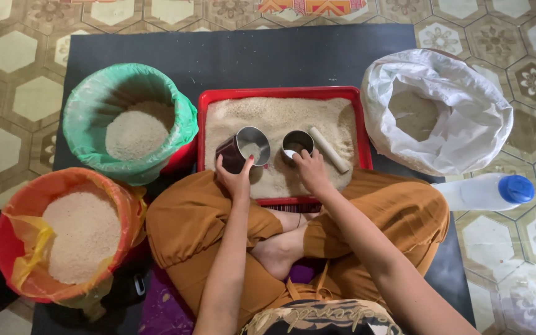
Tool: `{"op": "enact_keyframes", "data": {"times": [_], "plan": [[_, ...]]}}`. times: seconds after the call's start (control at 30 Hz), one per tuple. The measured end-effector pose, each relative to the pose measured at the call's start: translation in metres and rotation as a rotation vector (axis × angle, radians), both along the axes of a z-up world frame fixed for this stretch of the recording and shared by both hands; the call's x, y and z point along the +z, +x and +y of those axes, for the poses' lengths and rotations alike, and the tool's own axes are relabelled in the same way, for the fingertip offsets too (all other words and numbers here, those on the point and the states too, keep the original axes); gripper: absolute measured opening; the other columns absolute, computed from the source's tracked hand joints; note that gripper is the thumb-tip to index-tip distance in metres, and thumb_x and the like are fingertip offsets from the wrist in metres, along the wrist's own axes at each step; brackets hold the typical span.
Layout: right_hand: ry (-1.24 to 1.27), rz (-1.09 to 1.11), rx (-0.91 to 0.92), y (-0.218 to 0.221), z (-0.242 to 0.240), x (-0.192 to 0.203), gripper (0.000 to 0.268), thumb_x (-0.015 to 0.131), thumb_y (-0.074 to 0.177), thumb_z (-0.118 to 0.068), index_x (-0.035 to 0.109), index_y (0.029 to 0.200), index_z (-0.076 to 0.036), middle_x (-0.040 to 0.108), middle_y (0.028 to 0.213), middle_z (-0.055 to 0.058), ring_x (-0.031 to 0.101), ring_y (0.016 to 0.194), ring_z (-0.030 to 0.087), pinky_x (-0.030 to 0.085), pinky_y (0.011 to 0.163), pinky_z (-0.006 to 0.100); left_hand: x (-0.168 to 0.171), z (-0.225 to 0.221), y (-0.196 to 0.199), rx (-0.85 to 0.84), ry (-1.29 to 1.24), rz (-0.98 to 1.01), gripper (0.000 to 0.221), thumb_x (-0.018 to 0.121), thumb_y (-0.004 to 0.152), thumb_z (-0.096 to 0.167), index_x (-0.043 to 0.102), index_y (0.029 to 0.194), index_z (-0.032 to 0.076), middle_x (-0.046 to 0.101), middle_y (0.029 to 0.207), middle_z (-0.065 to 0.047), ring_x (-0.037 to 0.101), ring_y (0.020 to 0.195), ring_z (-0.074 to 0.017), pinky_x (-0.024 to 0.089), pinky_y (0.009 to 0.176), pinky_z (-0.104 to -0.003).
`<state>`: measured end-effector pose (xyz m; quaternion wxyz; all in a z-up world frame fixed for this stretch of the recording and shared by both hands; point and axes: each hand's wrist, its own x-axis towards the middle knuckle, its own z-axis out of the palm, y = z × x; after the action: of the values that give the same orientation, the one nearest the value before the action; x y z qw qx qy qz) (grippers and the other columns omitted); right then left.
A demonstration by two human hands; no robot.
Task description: Scooping rice from a central tray using metal cups and pouring it into various bags and buckets.
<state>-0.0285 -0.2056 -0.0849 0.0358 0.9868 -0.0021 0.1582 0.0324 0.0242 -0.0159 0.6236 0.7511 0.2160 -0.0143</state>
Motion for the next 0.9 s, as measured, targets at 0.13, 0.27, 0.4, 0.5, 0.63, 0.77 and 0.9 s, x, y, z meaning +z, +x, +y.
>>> {"op": "enact_keyframes", "data": {"times": [0.13,0.27,0.4,0.5,0.63,0.77,0.9], "plan": [[0.028,0.006,-0.006,0.017,0.009,0.021,0.032,0.074,0.076,-0.017,0.061,0.104,-0.023,0.055,0.087,0.003,0.06,0.084,0.033,0.048,0.067,0.041,0.004,-0.001,0.0,0.003,-0.004,-0.03,0.109,0.1,0.06,0.043,0.045,0.15,0.019,0.038,0.148,-0.023,0.036,0.145,-0.0357,0.026,0.123,-0.047],[0.016,-0.03,0.012,0.016,0.019,0.034,0.022,0.07,0.082,-0.017,0.059,0.099,-0.023,0.055,0.084,0.004,0.061,0.078,0.033,0.05,0.067,0.041,0.013,-0.002,-0.006,0.034,-0.029,-0.09,0.106,0.102,0.057,0.039,0.048,0.146,0.016,0.041,0.145,-0.025,0.039,0.142,-0.0385,0.025,0.123,-0.048],[0.065,0.108,0.03,-0.007,0.03,0.025,0.018,0.068,0.088,-0.021,0.058,0.103,-0.023,0.058,0.091,0.003,0.064,0.081,0.032,0.052,0.069,0.042,0.006,-0.003,-0.006,0.051,-0.036,-0.147,0.103,0.103,0.055,0.035,0.05,0.141,0.014,0.045,0.143,-0.024,0.042,0.14,-0.039,0.025,0.121,-0.049],[0.274,0.211,0.046,-0.021,0.031,0.038,0.028,0.068,0.094,-0.034,0.057,0.114,-0.018,0.055,0.098,0.01,0.063,0.086,0.04,0.054,0.071,0.049,-0.014,-0.004,0.002,0.066,-0.007,-0.163,0.107,0.105,0.049,0.037,0.052,0.141,0.021,0.047,0.142,-0.021,0.044,0.138,-0.0362,0.028,0.121,-0.046],[0.448,-0.026,0.007,-0.024,-0.001,0.053,0.035,0.074,0.09,-0.028,0.061,0.122,-0.021,0.056,0.106,0.007,0.064,0.094,0.036,0.056,0.077,0.043,0.015,-0.003,-0.005,0.063,-0.046,-0.107,0.104,0.104,0.051,0.034,0.052,0.141,0.028,0.045,0.145,-0.017,0.044,0.141,-0.0323,0.024,0.122,-0.045],[0.407,-0.075,-0.237,-0.031,-0.064,0.001,0.031,0.074,0.091,-0.031,0.062,0.117,-0.019,0.056,0.102,0.008,0.062,0.096,0.034,0.053,0.081,0.043,0.063,-0.011,-0.023,-0.023,0.028,-0.26,0.1,0.101,0.055,0.029,0.052,0.141,0.022,0.046,0.141,-0.021,0.041,0.138,-0.0397,0.025,0.117,-0.053],[0.476,0.142,-0.666,-0.037,-0.075,-0.03,0.041,0.076,0.084,-0.045,0.058,0.113,-0.022,0.051,0.115,0.008,0.05,0.111,0.039,0.044,0.091,0.052,0.093,-0.028,-0.031,-0.242,0.062,-0.391,0.092,0.095,0.062,0.024,0.05,0.142,0.022,0.028,0.154,-0.033,0.026,0.145,-0.0533,0.021,0.115,-0.068]]}}
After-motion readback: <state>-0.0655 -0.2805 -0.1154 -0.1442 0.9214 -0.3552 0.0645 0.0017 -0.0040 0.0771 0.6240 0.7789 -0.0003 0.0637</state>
